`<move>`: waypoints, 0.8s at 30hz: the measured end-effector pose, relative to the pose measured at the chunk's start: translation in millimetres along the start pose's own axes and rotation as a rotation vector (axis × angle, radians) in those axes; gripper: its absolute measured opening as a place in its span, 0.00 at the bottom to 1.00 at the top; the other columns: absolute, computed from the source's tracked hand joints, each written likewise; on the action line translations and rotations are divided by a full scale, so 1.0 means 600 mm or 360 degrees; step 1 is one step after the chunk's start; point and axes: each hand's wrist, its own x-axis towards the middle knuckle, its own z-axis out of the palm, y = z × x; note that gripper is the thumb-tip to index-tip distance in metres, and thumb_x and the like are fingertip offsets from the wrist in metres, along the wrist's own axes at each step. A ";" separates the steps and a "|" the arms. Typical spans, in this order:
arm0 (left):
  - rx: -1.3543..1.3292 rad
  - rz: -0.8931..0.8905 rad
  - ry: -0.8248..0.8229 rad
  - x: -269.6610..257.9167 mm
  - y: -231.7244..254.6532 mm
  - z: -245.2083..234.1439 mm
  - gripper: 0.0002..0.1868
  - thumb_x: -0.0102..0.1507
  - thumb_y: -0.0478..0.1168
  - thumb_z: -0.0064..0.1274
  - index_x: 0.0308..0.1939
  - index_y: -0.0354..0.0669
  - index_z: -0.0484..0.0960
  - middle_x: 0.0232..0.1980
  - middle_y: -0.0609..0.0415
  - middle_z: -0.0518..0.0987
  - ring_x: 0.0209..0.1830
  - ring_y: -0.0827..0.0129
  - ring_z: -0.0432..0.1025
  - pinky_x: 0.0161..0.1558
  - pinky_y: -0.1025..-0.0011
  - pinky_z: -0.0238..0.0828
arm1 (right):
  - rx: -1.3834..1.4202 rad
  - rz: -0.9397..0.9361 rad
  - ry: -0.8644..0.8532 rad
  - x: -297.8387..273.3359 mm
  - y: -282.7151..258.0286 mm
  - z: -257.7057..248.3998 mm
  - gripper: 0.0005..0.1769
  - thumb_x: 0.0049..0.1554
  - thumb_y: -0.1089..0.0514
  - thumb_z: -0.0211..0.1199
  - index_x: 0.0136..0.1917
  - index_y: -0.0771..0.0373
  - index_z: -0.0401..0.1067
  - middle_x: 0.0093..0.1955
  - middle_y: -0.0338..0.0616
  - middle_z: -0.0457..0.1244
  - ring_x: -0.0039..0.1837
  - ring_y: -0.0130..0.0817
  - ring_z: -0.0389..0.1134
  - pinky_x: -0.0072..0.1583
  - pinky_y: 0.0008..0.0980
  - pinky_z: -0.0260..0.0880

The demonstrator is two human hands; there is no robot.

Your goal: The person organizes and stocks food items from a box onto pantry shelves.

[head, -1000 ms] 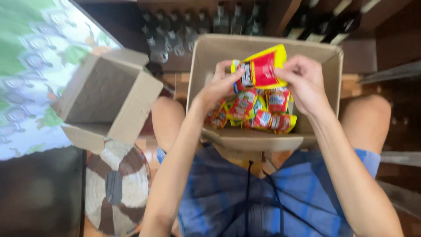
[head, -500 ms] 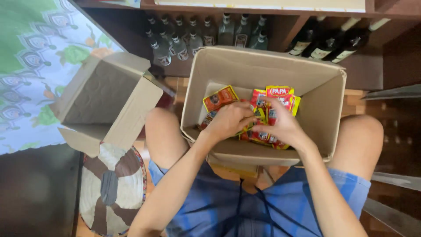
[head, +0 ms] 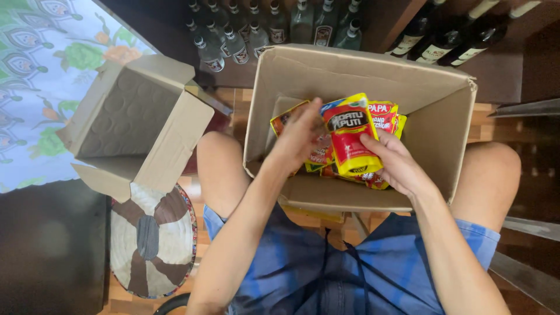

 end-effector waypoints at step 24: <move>-0.0557 -0.0298 -0.0740 0.051 -0.132 -0.023 0.26 0.75 0.38 0.46 0.76 0.37 0.61 0.61 0.42 0.78 0.55 0.57 0.79 0.45 0.60 0.85 | -0.1526 -0.1500 0.0065 -0.019 0.029 0.036 0.24 0.49 0.62 0.73 0.60 0.66 0.77 0.67 0.53 0.66 0.71 0.49 0.65 0.70 0.45 0.63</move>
